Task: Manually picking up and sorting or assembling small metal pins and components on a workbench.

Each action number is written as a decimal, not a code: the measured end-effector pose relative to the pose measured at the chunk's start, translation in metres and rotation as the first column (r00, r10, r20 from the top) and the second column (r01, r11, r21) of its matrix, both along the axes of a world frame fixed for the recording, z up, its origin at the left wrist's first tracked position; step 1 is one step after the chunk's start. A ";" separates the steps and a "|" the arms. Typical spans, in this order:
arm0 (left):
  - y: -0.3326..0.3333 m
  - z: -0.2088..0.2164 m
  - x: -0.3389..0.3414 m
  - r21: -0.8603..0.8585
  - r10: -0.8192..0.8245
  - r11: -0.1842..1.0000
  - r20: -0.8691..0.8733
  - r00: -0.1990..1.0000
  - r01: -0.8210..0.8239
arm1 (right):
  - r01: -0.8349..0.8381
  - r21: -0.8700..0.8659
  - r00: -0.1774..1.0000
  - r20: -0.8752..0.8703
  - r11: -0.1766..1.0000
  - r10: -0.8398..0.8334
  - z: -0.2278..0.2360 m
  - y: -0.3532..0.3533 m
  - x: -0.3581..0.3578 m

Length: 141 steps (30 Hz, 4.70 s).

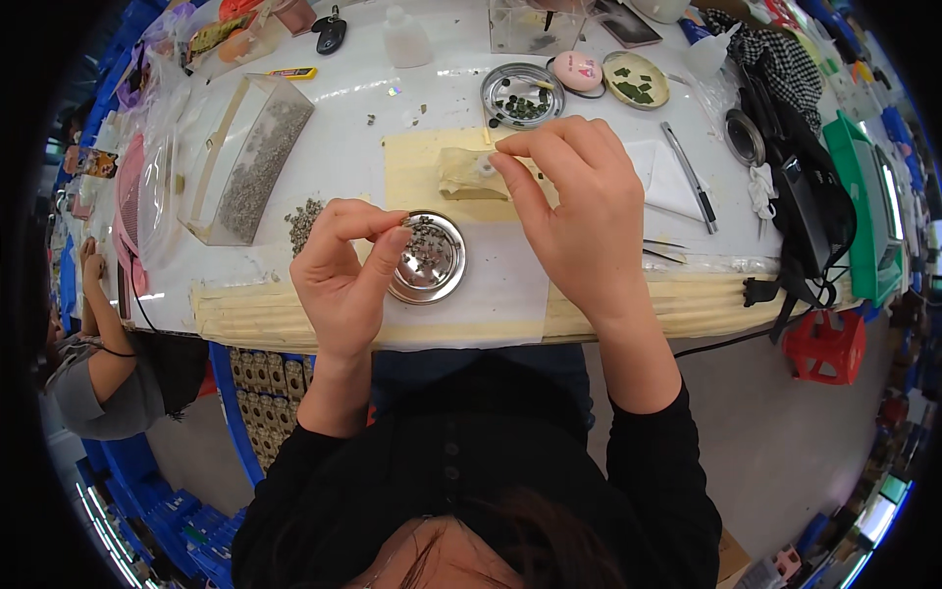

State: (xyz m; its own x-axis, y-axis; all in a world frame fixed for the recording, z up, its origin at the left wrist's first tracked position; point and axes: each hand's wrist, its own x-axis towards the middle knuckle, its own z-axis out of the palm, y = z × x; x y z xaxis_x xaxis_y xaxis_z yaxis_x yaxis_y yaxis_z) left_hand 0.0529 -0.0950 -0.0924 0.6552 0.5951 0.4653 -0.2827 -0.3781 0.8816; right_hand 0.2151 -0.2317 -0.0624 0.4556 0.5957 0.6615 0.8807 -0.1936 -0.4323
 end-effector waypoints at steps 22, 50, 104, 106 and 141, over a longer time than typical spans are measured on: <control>-0.002 0.001 -0.001 0.042 0.005 0.999 -0.009 1.000 -0.005 | -0.223 0.384 0.924 -0.211 0.896 0.320 -0.011 0.006 -0.027; 0.001 -0.001 -0.004 0.096 -0.019 0.995 -0.010 1.000 0.019 | 0.011 0.363 0.986 -0.161 0.932 0.051 -0.011 0.004 -0.017; 0.000 -0.003 0.000 0.507 0.209 0.832 0.086 0.974 -0.224 | -0.227 0.513 0.077 -0.838 0.828 0.540 -0.024 0.004 -0.054; -0.001 -0.003 0.000 0.554 0.244 0.793 0.094 0.965 -0.254 | -0.194 0.426 0.310 -0.828 0.884 0.467 -0.020 0.005 -0.058; -0.001 -0.008 0.001 0.473 0.315 0.836 -0.003 0.949 -0.277 | -0.194 0.233 0.974 -0.070 0.953 0.216 -0.031 0.015 -0.066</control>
